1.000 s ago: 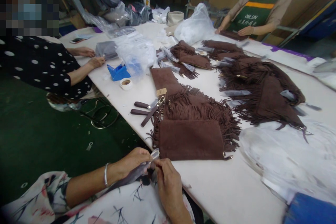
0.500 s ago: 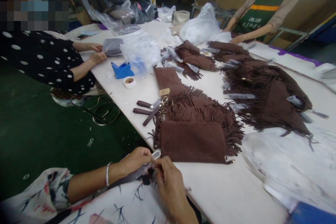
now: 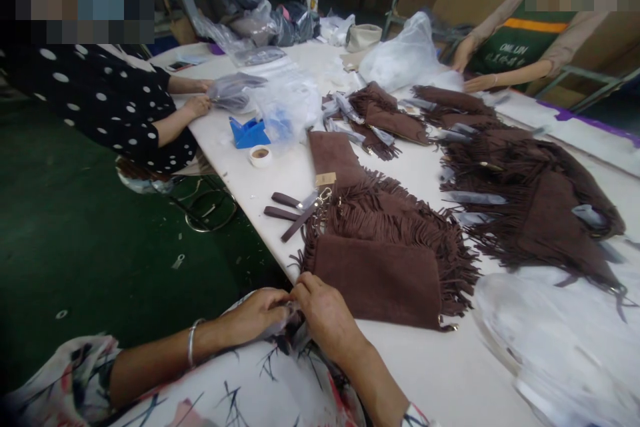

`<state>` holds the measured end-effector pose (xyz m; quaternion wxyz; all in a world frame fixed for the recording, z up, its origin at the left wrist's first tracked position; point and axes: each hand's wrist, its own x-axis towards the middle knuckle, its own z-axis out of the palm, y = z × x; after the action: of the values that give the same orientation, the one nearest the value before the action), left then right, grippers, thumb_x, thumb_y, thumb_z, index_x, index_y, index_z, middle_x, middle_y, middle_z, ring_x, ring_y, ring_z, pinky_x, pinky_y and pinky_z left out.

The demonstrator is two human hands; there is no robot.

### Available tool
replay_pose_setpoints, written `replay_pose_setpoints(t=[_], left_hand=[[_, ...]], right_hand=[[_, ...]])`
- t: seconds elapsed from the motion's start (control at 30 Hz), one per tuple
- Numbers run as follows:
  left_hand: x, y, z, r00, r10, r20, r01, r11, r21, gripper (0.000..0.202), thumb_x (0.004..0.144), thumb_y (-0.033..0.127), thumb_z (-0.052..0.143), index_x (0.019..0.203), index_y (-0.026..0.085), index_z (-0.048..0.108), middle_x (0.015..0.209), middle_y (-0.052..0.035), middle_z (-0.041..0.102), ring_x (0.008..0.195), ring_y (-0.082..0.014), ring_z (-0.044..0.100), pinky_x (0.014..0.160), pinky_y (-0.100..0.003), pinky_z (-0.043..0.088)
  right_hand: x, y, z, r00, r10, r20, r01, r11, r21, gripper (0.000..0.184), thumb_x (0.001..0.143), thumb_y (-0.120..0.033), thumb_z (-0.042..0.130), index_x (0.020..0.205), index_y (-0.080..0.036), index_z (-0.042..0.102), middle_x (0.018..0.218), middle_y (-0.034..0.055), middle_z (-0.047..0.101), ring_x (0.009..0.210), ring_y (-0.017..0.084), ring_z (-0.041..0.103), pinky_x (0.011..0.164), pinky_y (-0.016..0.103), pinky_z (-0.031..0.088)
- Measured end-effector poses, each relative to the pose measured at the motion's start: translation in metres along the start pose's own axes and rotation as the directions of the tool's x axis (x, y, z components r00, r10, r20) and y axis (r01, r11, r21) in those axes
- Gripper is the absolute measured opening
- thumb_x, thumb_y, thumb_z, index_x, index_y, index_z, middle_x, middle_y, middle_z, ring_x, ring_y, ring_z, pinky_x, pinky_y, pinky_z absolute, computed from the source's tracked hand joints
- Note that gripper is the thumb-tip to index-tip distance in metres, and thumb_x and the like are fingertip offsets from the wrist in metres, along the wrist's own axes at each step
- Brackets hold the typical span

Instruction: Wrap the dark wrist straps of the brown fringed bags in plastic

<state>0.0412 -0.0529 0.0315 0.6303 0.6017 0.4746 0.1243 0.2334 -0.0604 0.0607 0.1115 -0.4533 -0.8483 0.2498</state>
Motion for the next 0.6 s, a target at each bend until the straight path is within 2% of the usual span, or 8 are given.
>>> replay_pose_setpoints(t=[0.2,0.4,0.6], left_hand=[[-0.002,-0.009,0.004,0.994,0.027,-0.108,-0.024,0.999,0.026,0.019,0.079,0.018,0.05,0.082,0.012,0.068,0.081,-0.0032,0.068,0.077,-0.0194,0.06,0.065,-0.024,0.04],[0.0,-0.023,0.005,0.967,0.025,-0.253,0.004,0.994,0.111,0.007,0.077,0.02,0.058,0.082,0.017,0.062,0.076,-0.0011,0.065,0.07,-0.0173,0.057,0.062,-0.024,0.036],[-0.005,-0.022,0.005,0.96,0.098,-0.263,-0.003,0.941,0.339,0.008,0.083,0.026,0.057,0.086,0.019,0.059,0.082,-0.0032,0.065,0.076,-0.0194,0.058,0.067,-0.026,0.035]], right_hand=[[0.018,0.005,0.001,0.998,-0.039,0.047,0.037,0.999,0.038,0.019,0.082,-0.005,0.058,0.091,-0.021,0.063,0.088,0.0001,0.06,0.083,0.014,0.057,0.072,0.022,0.04],[0.029,0.009,0.008,0.998,-0.054,0.022,0.052,0.992,0.113,0.018,0.085,-0.007,0.056,0.09,-0.021,0.066,0.085,0.0003,0.064,0.082,0.014,0.058,0.073,0.022,0.039],[0.032,0.012,0.017,0.997,0.077,-0.031,-0.069,0.977,0.201,0.023,0.081,-0.004,0.053,0.092,-0.021,0.064,0.084,-0.0003,0.067,0.08,0.014,0.061,0.07,0.021,0.038]])
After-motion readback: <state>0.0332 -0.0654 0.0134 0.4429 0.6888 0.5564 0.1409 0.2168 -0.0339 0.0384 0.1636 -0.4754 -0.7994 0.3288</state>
